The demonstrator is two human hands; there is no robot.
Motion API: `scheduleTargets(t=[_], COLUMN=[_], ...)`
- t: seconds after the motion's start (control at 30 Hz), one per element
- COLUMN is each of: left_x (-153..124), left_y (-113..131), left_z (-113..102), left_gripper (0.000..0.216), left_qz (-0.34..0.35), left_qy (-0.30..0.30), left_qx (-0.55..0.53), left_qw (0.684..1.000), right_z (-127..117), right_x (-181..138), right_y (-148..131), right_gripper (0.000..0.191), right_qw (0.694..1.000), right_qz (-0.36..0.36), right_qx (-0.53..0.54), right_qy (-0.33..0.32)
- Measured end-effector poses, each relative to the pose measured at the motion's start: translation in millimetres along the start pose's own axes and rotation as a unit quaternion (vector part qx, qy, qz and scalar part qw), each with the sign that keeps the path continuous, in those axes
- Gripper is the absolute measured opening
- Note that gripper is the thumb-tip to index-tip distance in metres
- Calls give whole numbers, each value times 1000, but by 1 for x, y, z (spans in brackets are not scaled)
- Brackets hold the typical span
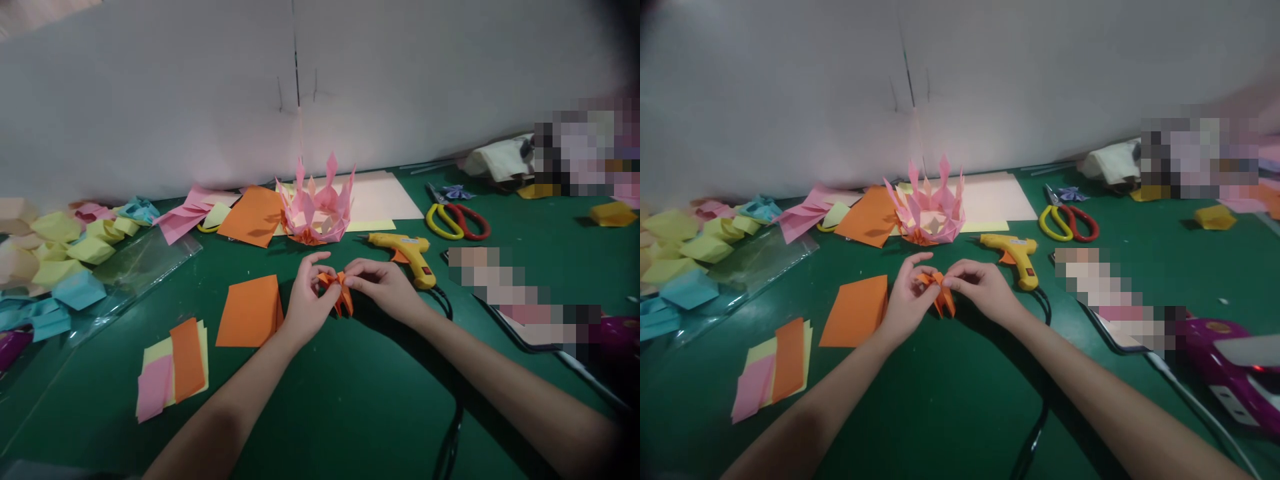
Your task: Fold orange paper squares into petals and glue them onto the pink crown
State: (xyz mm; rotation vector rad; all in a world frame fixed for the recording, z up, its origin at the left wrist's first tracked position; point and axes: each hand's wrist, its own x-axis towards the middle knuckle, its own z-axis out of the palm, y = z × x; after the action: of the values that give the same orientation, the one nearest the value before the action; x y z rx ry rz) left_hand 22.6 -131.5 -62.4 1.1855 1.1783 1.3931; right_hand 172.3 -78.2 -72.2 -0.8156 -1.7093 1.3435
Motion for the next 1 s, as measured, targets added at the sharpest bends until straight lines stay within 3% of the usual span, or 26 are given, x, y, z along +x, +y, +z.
scheduleTargets(t=[0.4, 0.8, 1.0], left_x=[-1, 0, 2], left_y=[-3, 4, 3], left_z=[-1, 0, -2], left_gripper=[41, 50, 36], left_qz=[-9, -39, -43], left_qy=[-1, 2, -4], left_qx=[26, -41, -54], left_qw=[1000, 998, 998], right_z=[1, 4, 7], right_x=[-1, -2, -4], right_y=[1, 4, 4], right_gripper=[21, 21, 20], right_qw=[998, 998, 997], right_qz=[-20, -12, -29], right_qx=[-58, -60, -52], right_qy=[-2, 17, 43])
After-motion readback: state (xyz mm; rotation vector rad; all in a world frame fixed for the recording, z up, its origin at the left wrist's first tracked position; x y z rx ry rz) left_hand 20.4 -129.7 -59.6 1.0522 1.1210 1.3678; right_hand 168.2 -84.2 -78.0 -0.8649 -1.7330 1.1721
